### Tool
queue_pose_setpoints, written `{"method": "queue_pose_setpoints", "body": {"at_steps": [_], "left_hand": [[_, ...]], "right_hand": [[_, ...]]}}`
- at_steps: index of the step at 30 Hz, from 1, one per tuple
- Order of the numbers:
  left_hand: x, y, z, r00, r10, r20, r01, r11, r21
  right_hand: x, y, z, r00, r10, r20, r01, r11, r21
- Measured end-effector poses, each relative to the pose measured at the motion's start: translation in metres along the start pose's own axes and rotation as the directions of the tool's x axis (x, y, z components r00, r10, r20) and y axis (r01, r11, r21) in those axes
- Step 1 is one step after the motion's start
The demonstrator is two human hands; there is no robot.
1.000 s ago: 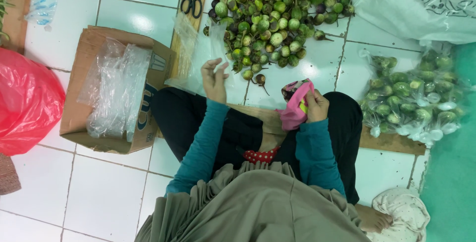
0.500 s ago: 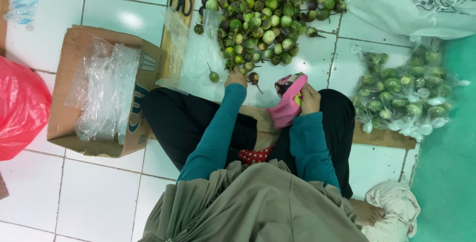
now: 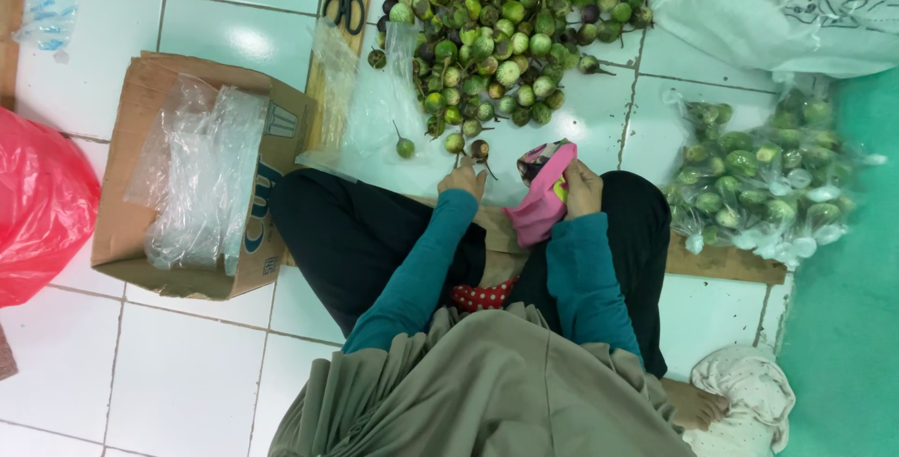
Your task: Bagging small green fruits by hand and using a plastic sleeve
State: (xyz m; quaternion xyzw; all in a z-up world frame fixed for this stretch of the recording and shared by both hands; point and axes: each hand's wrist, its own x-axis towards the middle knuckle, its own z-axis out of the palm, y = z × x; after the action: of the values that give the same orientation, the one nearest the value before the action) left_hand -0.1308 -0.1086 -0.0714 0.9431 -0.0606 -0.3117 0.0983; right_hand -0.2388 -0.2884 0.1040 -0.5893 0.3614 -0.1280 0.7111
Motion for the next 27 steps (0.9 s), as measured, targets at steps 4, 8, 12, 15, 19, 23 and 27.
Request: {"method": "queue_pose_setpoints", "body": {"at_steps": [4, 8, 12, 15, 19, 23, 27], "left_hand": [[0.010, 0.005, 0.003, 1.000, -0.015, 0.005, 0.015, 0.999, -0.046], [0.007, 0.007, -0.007, 0.998, -0.057, 0.031, 0.060, 0.992, -0.111], [-0.005, 0.003, -0.021, 0.995, -0.077, 0.069, 0.094, 0.947, -0.307], [-0.015, 0.016, -0.039, 0.989, -0.116, 0.095, 0.147, 0.879, -0.454], [0.038, 0.011, 0.010, 0.981, -0.154, 0.121, 0.195, 0.830, -0.522], [0.016, 0.018, -0.005, 0.968, -0.206, 0.143, 0.251, 0.796, -0.551], [0.020, 0.012, -0.012, 0.968, -0.077, 0.239, 0.158, 0.927, -0.341]], "right_hand": [[0.009, 0.018, -0.007, 1.000, -0.007, -0.003, 0.007, 1.000, -0.015], [0.005, 0.011, -0.005, 1.000, 0.001, -0.018, -0.002, 1.000, -0.010], [0.012, 0.021, -0.007, 1.000, 0.000, -0.009, 0.000, 1.000, -0.021], [0.014, 0.028, -0.008, 0.999, -0.022, -0.039, 0.020, 0.999, -0.045], [0.022, 0.036, -0.010, 0.999, -0.009, -0.047, 0.007, 0.999, -0.053], [0.022, 0.040, -0.012, 0.999, 0.017, -0.043, -0.020, 0.998, -0.059], [0.018, 0.030, -0.009, 1.000, -0.003, -0.018, 0.001, 0.996, -0.089]]}}
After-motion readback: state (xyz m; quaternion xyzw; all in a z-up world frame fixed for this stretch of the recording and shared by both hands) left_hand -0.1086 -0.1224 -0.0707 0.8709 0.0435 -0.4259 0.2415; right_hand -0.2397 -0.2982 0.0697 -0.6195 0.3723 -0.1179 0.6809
